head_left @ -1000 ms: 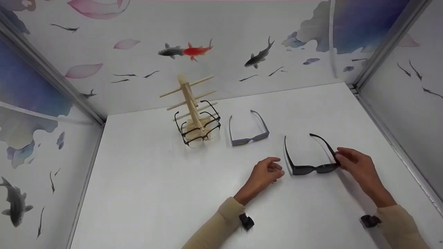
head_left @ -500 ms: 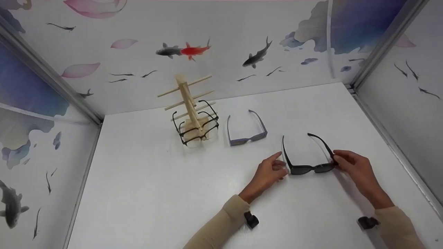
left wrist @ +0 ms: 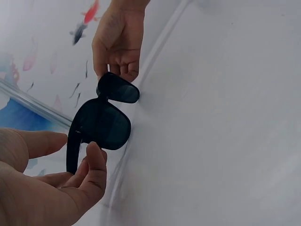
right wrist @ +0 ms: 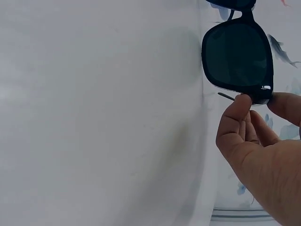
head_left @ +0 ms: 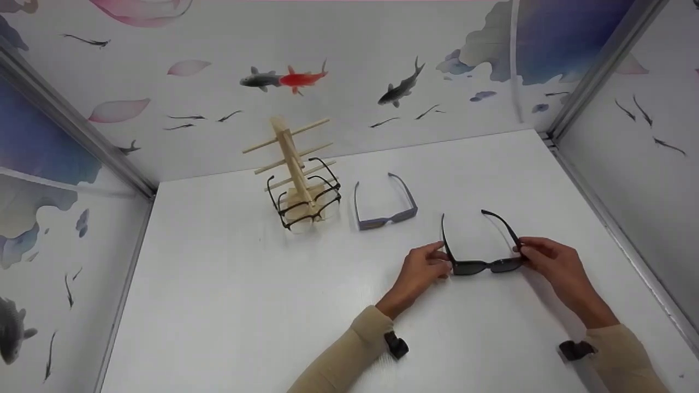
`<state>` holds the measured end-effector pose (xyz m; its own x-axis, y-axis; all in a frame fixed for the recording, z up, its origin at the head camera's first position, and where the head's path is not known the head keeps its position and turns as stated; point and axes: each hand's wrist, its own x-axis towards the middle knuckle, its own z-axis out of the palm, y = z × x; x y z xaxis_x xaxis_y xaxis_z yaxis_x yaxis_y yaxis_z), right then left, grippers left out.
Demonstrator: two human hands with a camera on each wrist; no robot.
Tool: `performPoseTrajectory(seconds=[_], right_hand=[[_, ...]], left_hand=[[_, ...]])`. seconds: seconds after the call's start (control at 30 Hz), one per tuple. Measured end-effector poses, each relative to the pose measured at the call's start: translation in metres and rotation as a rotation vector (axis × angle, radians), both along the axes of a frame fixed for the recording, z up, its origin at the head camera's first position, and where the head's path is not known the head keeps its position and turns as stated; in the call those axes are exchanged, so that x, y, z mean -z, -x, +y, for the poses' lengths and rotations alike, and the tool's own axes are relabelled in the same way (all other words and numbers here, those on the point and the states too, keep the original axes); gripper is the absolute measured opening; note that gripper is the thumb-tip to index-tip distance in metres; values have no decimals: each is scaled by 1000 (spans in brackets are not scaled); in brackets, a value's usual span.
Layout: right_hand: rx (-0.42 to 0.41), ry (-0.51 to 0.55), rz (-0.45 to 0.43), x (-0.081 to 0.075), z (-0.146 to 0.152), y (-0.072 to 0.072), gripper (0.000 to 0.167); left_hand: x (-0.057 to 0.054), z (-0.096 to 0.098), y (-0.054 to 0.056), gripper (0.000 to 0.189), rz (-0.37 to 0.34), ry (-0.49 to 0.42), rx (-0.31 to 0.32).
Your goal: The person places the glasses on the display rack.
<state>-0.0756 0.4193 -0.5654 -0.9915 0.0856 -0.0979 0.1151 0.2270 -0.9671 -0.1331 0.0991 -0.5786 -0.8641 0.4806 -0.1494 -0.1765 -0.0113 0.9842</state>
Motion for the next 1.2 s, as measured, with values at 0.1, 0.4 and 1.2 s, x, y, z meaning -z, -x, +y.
performPoseTrajectory(seconds=[0.1,0.4,1.2], right_hand=[[-2,37,-4,-2,-2,0,53],[-7,81,10,-9,-16,1,50],[6,154,36,-17,-43,6,49]], left_hand=[[-1,-3,0,57,2,-4,-10],[-5,-15,1,53,-22,-62,-30],[-17,-39,3,50,-11,-46,-79]])
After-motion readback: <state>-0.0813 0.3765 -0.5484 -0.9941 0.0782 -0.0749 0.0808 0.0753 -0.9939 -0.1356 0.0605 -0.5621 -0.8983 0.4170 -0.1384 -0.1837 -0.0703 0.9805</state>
